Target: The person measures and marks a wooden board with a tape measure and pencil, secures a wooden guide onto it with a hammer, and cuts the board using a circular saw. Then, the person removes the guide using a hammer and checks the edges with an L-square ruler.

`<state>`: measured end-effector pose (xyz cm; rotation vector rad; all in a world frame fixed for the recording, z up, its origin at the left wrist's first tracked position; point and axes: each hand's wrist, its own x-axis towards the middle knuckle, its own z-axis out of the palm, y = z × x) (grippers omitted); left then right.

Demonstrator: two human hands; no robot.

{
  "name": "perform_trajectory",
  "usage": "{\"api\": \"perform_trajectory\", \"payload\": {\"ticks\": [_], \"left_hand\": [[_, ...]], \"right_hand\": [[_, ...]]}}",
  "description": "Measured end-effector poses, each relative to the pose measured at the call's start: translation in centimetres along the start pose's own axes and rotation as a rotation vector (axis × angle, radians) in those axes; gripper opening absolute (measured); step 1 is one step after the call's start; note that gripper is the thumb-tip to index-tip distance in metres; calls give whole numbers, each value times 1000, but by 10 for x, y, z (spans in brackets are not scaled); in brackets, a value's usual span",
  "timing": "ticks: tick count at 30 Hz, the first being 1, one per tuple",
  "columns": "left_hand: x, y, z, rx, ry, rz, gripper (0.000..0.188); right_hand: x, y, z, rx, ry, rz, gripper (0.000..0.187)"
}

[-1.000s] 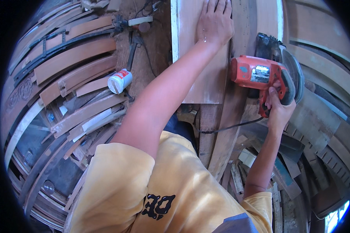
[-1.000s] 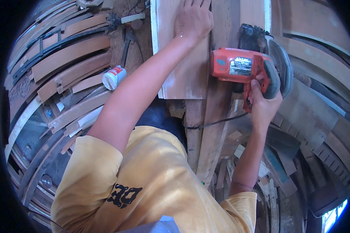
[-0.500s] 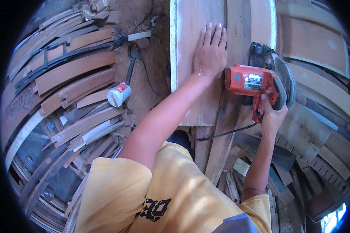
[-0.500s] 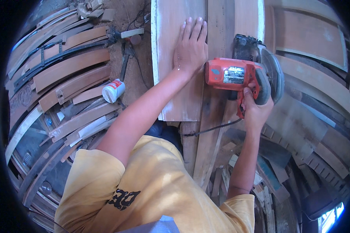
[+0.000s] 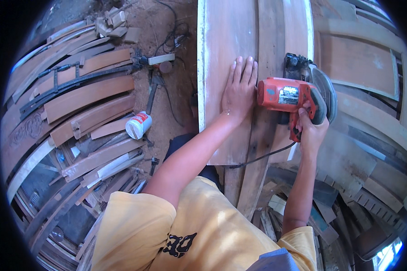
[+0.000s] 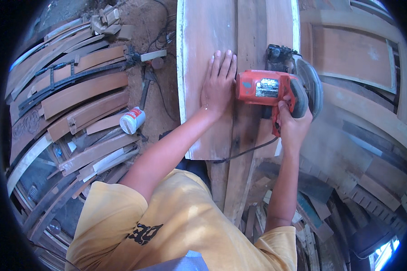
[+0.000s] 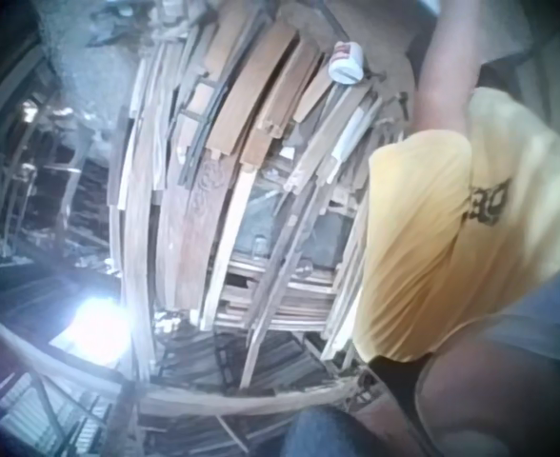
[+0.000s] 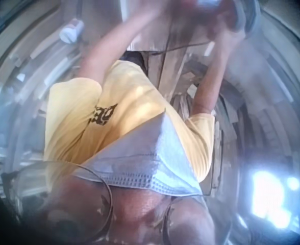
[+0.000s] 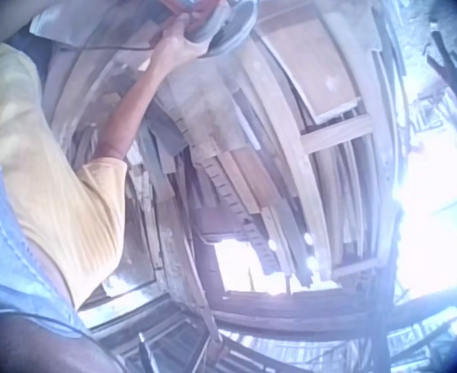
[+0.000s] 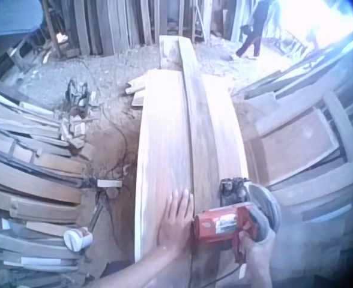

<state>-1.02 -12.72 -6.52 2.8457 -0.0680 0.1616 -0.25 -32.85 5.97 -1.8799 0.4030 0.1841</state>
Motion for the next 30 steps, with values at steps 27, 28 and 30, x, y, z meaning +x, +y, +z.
{"api": "perform_trajectory", "payload": {"ticks": [27,28,30], "left_hand": [[6,1,-10,-221,-70,-29,62],[6,3,-11,-227,-77,-15,62],[8,5,-11,-238,-90,-17,62]], "right_hand": [[109,-52,48,45,1,-24,13],[110,-52,46,42,-5,-37,13],[117,-51,44,25,7,-59,13]]}}
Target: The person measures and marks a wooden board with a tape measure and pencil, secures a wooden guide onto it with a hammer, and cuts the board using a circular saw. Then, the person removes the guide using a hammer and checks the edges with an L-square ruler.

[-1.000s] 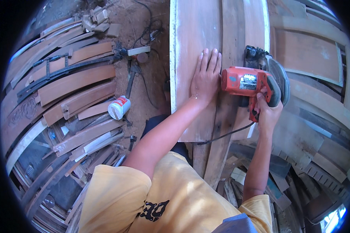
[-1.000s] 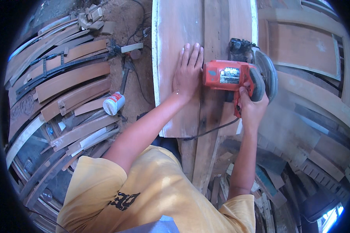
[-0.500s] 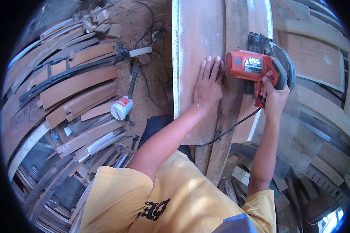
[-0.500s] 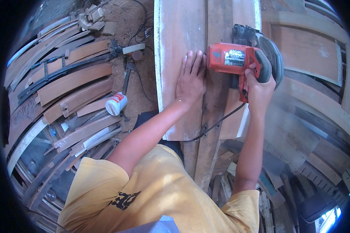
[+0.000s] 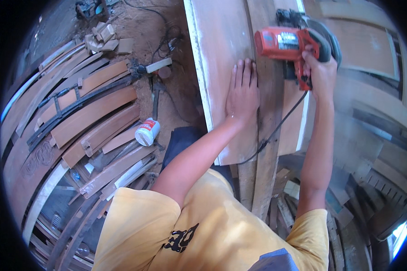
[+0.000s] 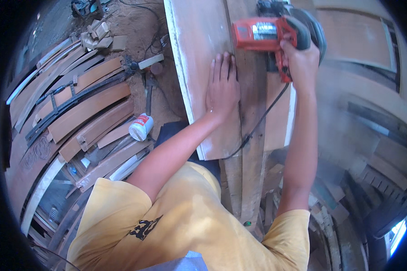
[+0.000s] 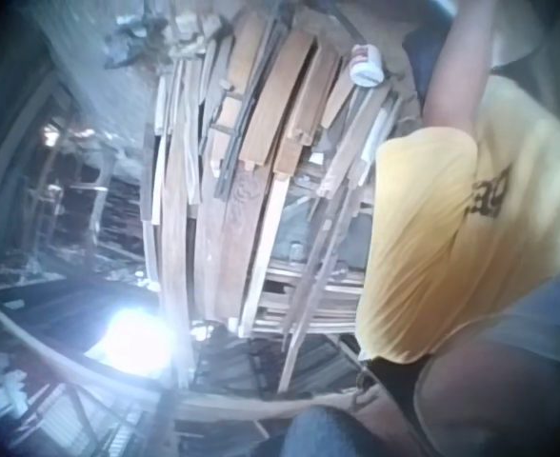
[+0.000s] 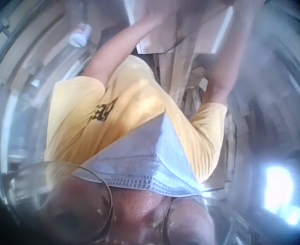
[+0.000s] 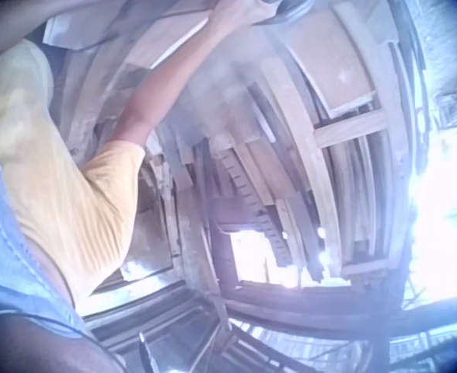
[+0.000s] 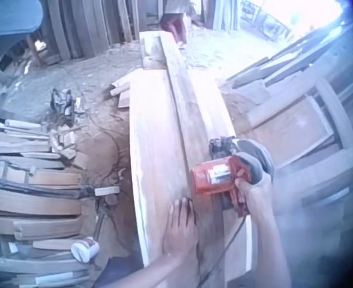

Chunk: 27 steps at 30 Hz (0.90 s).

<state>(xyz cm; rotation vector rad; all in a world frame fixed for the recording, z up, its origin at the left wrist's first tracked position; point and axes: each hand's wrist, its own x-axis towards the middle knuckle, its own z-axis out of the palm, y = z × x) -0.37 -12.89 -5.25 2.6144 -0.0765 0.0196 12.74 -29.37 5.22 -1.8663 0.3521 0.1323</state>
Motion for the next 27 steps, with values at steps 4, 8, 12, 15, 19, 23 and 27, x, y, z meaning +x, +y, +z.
{"api": "perform_trajectory", "payload": {"ticks": [4,8,12,15,19,23,27], "left_hand": [[-1,-13,-3,-49,93,19,55],[-33,3,-14,-305,104,82,39],[-131,35,-28,-532,-341,217,37],[-196,13,-43,-663,-423,63,37],[-192,-13,-92,-1164,-1134,-330,38],[-123,-51,-172,-844,-1281,-309,44],[-51,-122,-159,-399,-171,-85,38]], "right_hand": [[8,10,8,39,-55,-53,14],[9,19,-12,-12,-58,-100,14],[-14,-10,-23,-120,87,-11,11],[-3,-6,23,-9,-4,-94,10],[-1,-16,25,-32,0,-97,10],[2,-17,-18,-148,108,23,9],[2,-6,-13,12,6,-52,9]]}}
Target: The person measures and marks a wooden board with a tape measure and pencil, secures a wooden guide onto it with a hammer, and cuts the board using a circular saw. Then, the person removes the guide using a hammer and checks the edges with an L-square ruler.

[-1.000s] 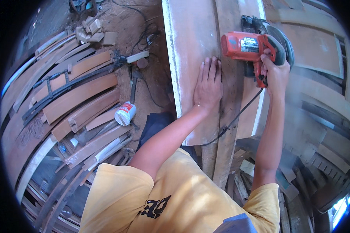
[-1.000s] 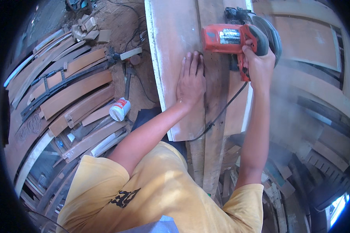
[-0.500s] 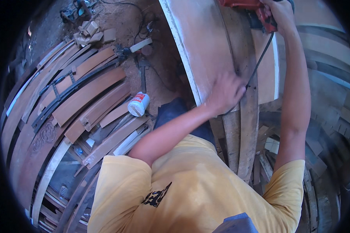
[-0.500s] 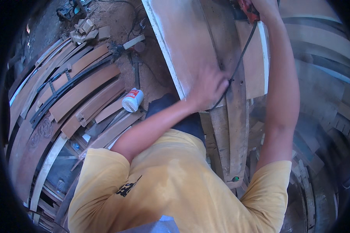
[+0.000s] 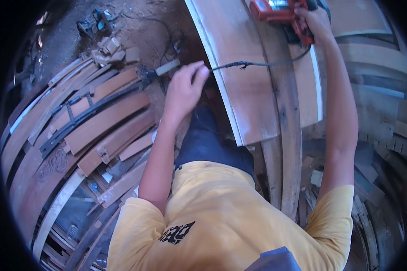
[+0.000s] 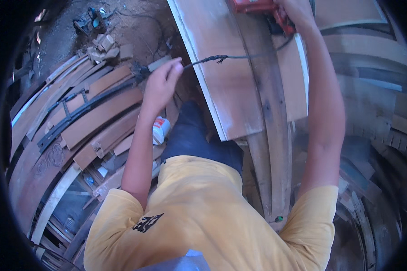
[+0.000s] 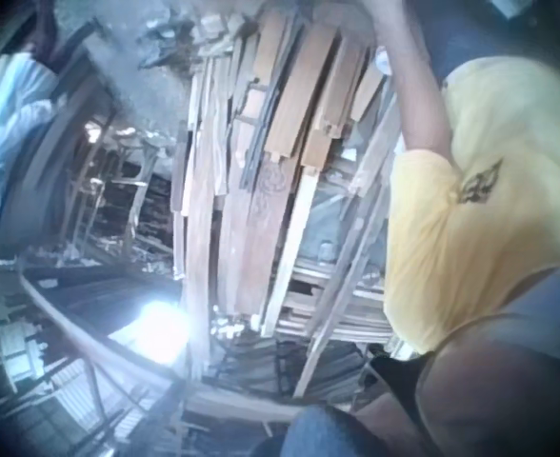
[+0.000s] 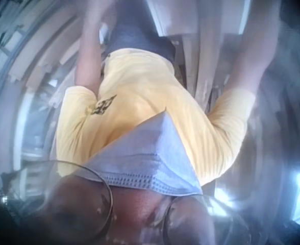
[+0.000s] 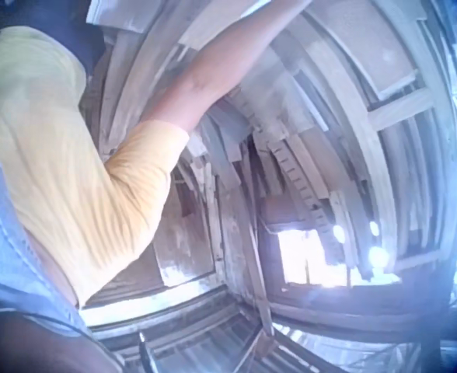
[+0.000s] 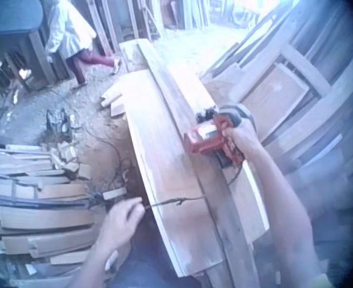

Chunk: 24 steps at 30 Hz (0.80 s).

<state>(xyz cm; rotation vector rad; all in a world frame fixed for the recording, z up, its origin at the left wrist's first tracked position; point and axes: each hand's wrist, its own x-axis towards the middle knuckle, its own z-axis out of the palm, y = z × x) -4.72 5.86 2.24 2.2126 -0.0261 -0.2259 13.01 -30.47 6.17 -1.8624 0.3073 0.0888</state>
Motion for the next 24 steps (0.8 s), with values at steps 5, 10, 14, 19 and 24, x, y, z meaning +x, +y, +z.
{"api": "perform_trajectory", "payload": {"ticks": [5,10,14,19,24], "left_hand": [[230,-36,18,298,364,298,39],[369,-31,51,582,388,356,53],[373,-7,64,590,247,243,60],[372,-2,49,730,289,253,62],[375,9,46,683,236,264,63]], "right_hand": [[8,11,18,-47,-31,-7,13],[-2,-7,21,-32,-6,120,13],[-2,-1,12,-114,24,110,17],[4,-18,18,-77,13,286,20],[16,-22,24,-75,35,333,19]]}}
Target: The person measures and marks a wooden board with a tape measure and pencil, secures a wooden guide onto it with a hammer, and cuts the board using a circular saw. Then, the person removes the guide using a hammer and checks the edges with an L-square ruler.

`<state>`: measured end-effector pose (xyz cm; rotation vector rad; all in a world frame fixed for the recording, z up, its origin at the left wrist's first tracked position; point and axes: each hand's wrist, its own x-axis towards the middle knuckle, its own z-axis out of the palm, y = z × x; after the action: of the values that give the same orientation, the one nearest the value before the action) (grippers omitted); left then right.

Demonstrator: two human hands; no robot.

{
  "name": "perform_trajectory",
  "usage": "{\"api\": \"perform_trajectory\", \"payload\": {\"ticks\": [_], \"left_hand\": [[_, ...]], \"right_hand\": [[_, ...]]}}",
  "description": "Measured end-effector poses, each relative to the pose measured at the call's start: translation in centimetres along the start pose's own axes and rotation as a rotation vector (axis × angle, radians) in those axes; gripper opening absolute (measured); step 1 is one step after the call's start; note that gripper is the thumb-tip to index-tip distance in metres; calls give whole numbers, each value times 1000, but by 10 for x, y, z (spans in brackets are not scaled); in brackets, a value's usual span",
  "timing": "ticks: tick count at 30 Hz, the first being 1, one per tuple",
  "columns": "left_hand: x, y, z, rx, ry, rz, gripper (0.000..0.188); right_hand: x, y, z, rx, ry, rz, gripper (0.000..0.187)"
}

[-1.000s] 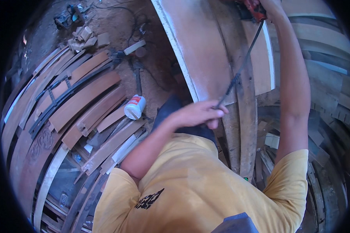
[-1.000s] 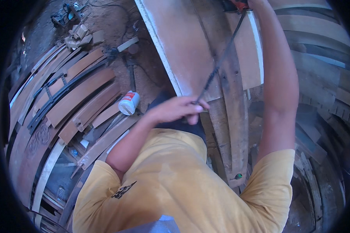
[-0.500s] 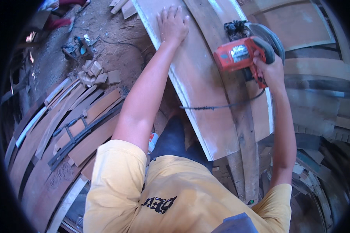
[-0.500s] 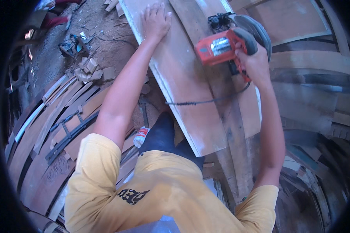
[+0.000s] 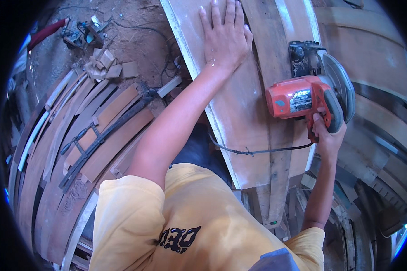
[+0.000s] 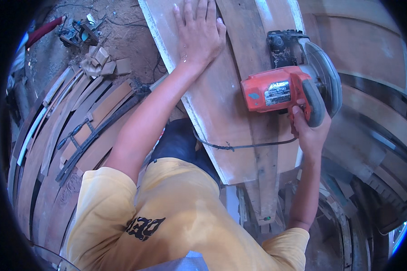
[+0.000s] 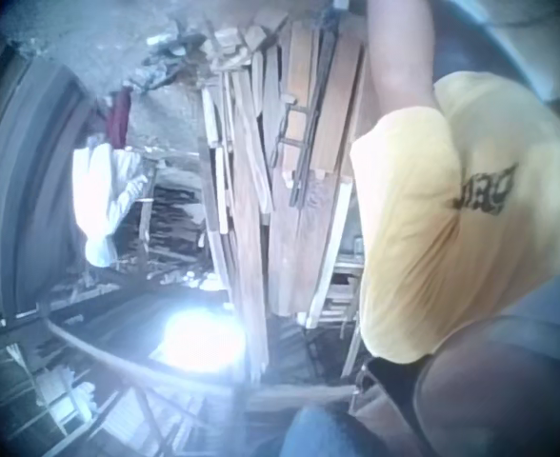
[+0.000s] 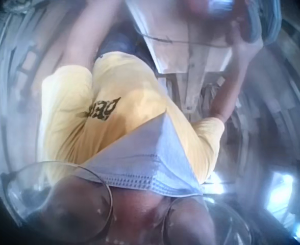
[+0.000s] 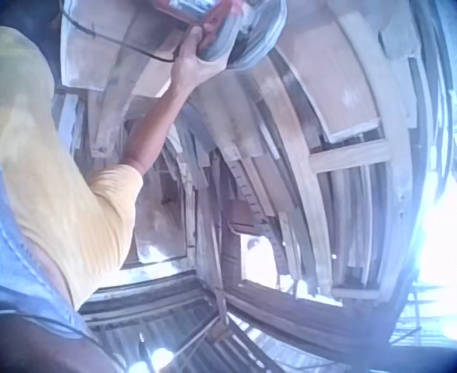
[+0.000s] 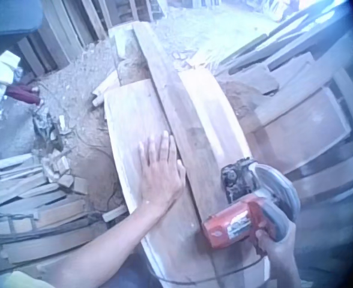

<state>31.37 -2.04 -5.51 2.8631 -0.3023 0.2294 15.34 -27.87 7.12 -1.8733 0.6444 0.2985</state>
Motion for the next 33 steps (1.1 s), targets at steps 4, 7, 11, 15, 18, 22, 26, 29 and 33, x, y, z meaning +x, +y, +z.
{"api": "perform_trajectory", "payload": {"ticks": [4,7,11,15,18,22,26,29,33], "left_hand": [[0,-3,-6,33,-31,18,63],[-8,-5,4,98,-48,17,62],[-13,-4,12,46,-35,4,64],[-12,-6,18,63,-49,4,64],[-11,-3,15,-6,-62,-5,65],[-12,-3,13,-24,-98,-18,65],[-11,-2,9,-34,-121,-14,66],[-11,-3,7,6,-156,13,67],[-10,-4,6,5,-162,6,70]], "right_hand": [[13,-6,8,-8,2,-9,20],[22,-13,10,5,-5,-41,19],[34,-25,17,-1,-5,-65,20],[53,-28,22,-17,-10,-104,20],[65,-39,28,-24,0,-126,19],[79,-54,38,24,-15,-98,19],[92,-67,45,36,-25,-134,19],[104,-73,49,17,-35,-138,20],[122,-85,56,60,-52,-156,20]]}}
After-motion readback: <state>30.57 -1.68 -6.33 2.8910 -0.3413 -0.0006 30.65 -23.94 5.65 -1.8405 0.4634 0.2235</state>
